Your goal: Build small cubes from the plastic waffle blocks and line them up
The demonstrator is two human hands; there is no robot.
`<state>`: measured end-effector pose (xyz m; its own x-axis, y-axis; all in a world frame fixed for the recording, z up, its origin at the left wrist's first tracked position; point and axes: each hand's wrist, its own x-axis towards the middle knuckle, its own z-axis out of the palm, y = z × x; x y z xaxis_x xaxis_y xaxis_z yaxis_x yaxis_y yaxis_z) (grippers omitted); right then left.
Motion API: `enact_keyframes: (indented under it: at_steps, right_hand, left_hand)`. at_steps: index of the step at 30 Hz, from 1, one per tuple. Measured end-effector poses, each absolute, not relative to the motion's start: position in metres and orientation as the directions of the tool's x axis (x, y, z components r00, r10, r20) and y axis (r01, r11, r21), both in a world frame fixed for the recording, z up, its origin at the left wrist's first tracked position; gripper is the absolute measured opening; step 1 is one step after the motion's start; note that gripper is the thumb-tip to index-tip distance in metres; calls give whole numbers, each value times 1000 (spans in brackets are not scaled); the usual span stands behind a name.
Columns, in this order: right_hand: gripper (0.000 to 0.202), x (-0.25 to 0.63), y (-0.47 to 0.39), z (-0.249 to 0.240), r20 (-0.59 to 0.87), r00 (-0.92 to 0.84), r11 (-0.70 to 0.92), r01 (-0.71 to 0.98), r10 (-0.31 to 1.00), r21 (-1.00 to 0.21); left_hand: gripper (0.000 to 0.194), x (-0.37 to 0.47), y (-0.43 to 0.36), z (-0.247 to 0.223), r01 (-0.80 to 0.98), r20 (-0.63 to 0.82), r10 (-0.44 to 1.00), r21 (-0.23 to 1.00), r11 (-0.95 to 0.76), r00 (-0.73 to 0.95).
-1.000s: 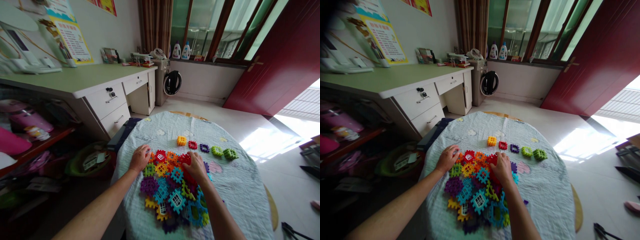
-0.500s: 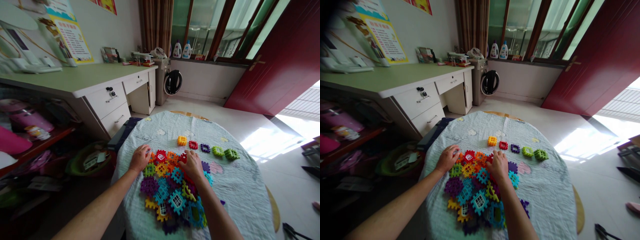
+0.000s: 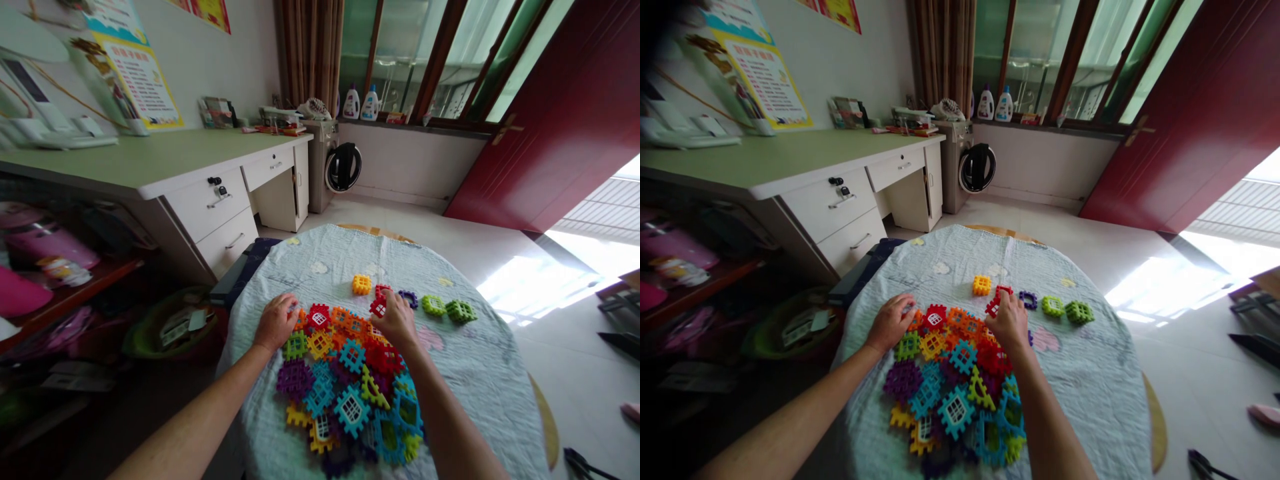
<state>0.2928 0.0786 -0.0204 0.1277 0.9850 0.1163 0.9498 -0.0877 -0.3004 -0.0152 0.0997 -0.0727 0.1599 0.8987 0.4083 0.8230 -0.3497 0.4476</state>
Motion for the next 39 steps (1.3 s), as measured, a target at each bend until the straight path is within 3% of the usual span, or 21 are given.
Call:
enact_keyframes:
  at_steps: [16,32,39]
  right_hand:
    - [73,346,152,-35,33,-85,91,951,996,-294]
    - [75,349,156,-42,-26,-93,82,956,995,-283]
    - [77,351,145,-28,57,-77,92,926,995,-365]
  left_hand:
    - [12,-14,99,-70,827,411,899,446,-342,151]
    - [12,-15,99,-71,829,408,900,443,-340,152]
    - [12,-15,99,-71,828,416,896,441,-345,152]
